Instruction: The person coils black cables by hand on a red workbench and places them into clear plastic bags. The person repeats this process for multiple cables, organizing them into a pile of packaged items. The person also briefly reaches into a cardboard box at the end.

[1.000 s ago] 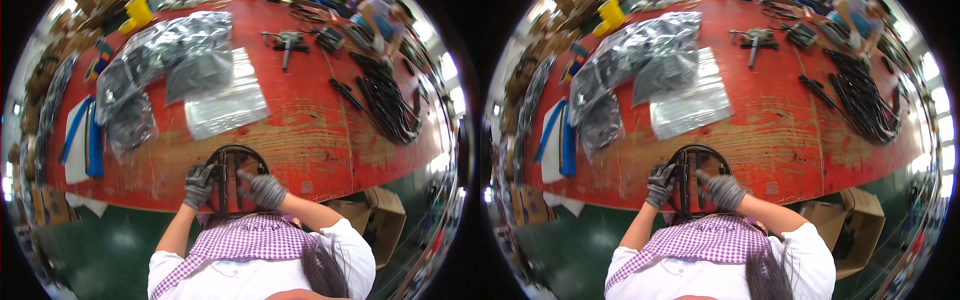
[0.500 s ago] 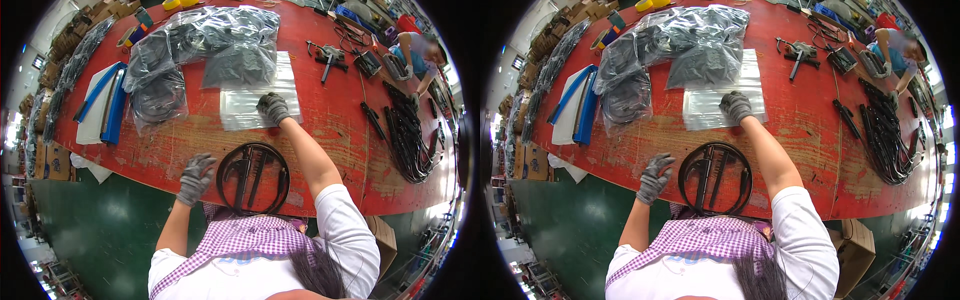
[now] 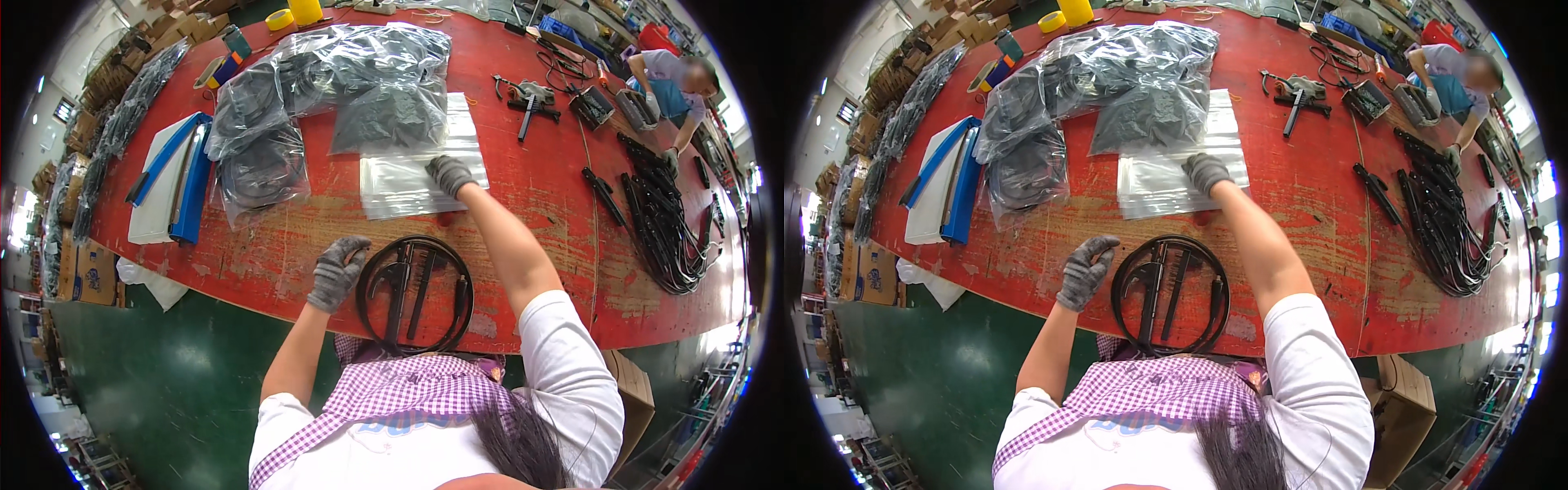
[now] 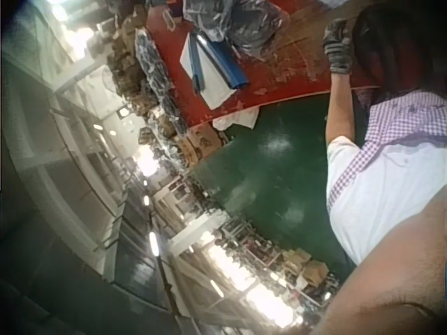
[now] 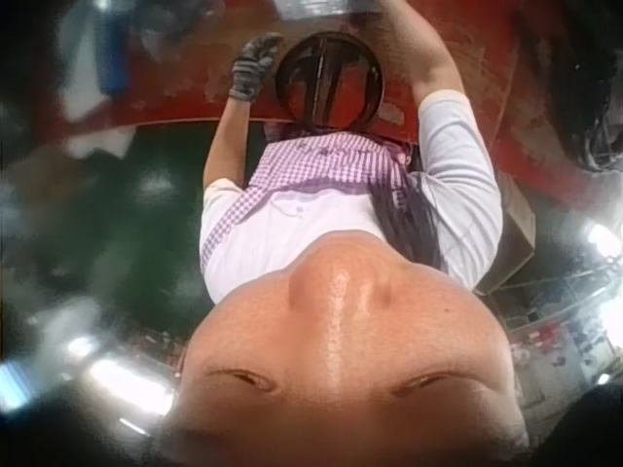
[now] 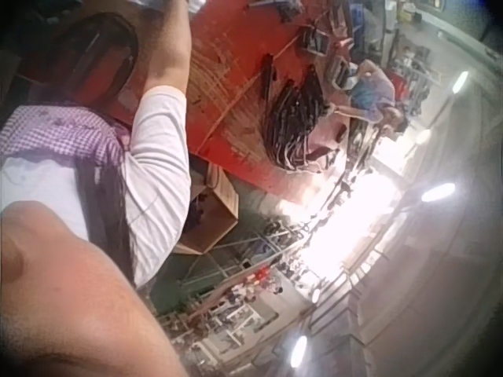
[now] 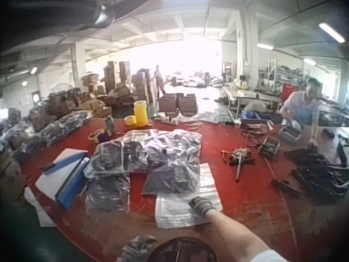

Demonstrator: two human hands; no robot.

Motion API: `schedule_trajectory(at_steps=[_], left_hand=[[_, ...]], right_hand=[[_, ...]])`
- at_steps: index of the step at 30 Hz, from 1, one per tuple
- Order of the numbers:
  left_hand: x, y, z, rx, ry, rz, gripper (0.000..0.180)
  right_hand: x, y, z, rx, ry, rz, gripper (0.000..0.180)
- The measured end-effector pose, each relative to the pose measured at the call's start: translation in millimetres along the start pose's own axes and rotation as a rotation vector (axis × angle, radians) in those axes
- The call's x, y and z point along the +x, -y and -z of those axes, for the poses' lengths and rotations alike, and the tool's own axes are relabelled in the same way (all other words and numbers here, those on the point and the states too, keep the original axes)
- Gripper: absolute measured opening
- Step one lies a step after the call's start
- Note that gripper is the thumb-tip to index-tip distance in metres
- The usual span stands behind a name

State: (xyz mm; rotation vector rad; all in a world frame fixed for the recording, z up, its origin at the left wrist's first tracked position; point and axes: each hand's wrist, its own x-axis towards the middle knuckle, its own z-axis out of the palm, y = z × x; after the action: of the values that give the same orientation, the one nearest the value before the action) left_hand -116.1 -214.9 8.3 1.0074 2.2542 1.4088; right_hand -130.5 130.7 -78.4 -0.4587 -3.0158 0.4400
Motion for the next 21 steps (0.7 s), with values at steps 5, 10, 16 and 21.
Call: schedule_trajectory(at_steps=[5,10,16,21], left_hand=[[42,-35,-4,0.387,-0.372,-0.404,0.018],[97,-71,-30,0.645,-0.411,-0.611,0.019],[119,9,-47,0.718,-0.21,-0.324,0.022],[102,8,-37,0.61,-0.199,-0.425,0.017]], right_hand=[[-12,63,83,0.032,-0.191,0.191,0.033],[-41,97,109,0.038,-0.057,0.218,0.03],[-63,69,96,0.124,-0.071,0.113,0.028],[-73,83,78,-0.091,-0.276,0.244,0.02]])
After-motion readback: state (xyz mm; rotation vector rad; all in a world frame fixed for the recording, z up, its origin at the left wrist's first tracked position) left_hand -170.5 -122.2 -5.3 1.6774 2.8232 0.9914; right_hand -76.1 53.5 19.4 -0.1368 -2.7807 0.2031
